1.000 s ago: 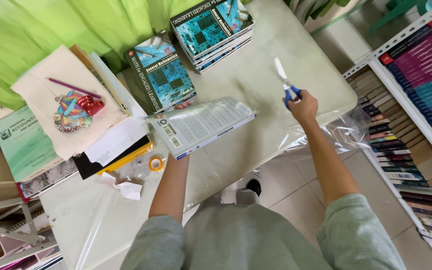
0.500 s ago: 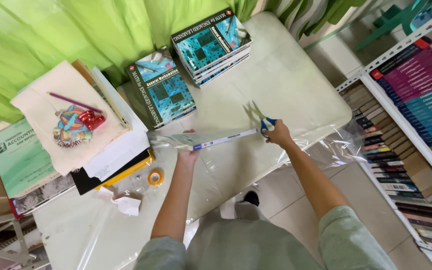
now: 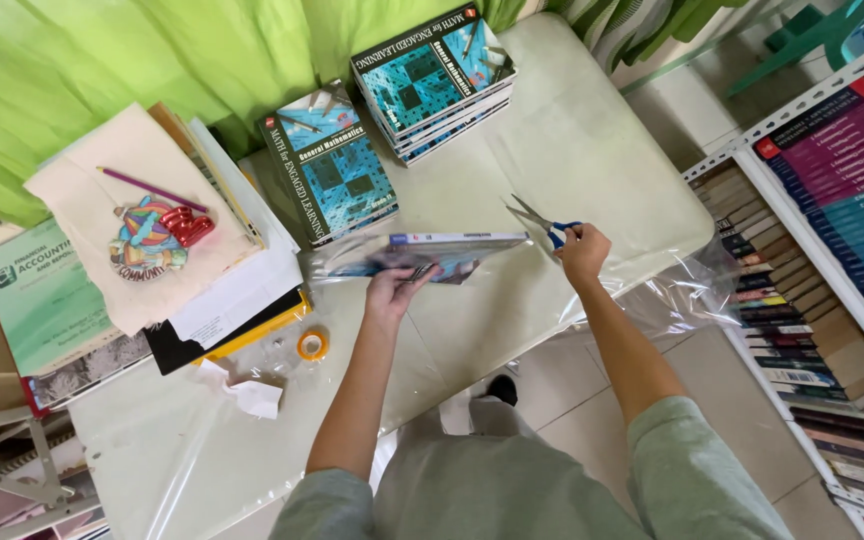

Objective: Covering books with plastic wrap at a library desk.

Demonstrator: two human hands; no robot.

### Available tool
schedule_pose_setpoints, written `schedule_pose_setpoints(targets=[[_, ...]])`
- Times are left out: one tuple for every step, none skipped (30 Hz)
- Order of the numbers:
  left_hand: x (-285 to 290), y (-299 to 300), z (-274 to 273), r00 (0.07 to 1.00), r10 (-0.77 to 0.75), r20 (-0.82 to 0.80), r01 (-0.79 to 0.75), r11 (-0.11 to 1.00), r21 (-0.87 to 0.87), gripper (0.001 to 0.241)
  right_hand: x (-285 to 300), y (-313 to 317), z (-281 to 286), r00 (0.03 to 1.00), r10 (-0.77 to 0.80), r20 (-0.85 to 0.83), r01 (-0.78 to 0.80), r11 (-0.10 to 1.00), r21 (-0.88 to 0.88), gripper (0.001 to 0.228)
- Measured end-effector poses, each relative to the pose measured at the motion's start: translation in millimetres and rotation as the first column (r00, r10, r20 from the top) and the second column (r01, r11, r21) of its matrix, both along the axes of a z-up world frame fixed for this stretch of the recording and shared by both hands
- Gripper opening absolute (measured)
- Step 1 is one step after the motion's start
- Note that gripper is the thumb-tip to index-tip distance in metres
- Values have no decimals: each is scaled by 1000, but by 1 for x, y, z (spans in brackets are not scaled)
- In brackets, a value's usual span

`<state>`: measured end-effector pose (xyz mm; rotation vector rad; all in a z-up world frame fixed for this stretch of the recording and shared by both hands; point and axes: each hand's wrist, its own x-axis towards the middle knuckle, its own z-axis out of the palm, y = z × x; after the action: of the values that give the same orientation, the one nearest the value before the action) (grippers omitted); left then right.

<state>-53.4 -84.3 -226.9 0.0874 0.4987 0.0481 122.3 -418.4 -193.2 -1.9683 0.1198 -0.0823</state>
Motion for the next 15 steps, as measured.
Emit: schedule_pose_setpoints(targets=[[0, -1, -1, 1000, 4, -1, -4, 1000, -1, 49, -2, -2, -1, 1000, 4, -1, -4, 1000, -1, 14], [2, 0, -1, 1000, 10, -30, -10, 1000, 4, 49, -2, -3, -2, 999, 4, 51, 0, 996, -85, 14], [4, 0, -1, 998, 16, -58, -15, 1000, 9, 49, -2, -4, -2, 995, 9, 102, 8, 986, -168, 14], [3, -1, 0, 998, 19, -60, -18, 1000, 9, 49, 0, -7, -12, 995, 12, 101, 5, 986, -169, 14], [2, -1, 0, 996, 32, -87, -34, 999, -22, 47, 2, -9, -21, 957, 66, 281, 25, 951, -310, 13], [3, -1, 0, 993, 44, -112, -50, 997, -51, 46, 6, -11, -30, 885, 145, 443, 72, 897, -437, 15], [3, -2, 2, 993, 47, -111, -53, 997, -51, 46, -5, 6, 3, 884, 148, 444, 70, 897, -437, 15], [3, -4, 3, 991, 32, -129, -36, 999, -29, 43, -16, 22, 36, 937, 179, 299, -99, 959, -264, 20], [3, -6, 5, 989, 18, -146, -20, 1000, -7, 40, -28, 38, 69, 958, 242, 154, -236, 970, -57, 26], [6, -6, 2, 989, 21, -145, -23, 1000, -8, 40, -32, 47, 88, 957, 246, 155, -239, 969, -58, 26], [8, -7, -1, 985, 8, -175, -10, 1000, -11, 43, -36, 56, 108, 904, 381, 195, -384, 923, -22, 28], [8, -8, -4, 978, -7, -208, 5, 1000, -13, 46, -43, 65, 126, 832, 503, 236, -519, 855, 9, 31], [6, -10, 3, 978, -7, -210, 4, 1000, -14, 46, -43, 68, 134, 832, 503, 234, -520, 854, 9, 31], [5, -11, 11, 989, -80, -122, 85, 996, 31, 51, -43, 73, 143, 730, 656, 193, -673, 738, 40, 43], [4, -12, 19, 987, -158, -38, 161, 983, 84, 56, -42, 78, 151, 599, 785, 157, -800, 595, 79, 56]])
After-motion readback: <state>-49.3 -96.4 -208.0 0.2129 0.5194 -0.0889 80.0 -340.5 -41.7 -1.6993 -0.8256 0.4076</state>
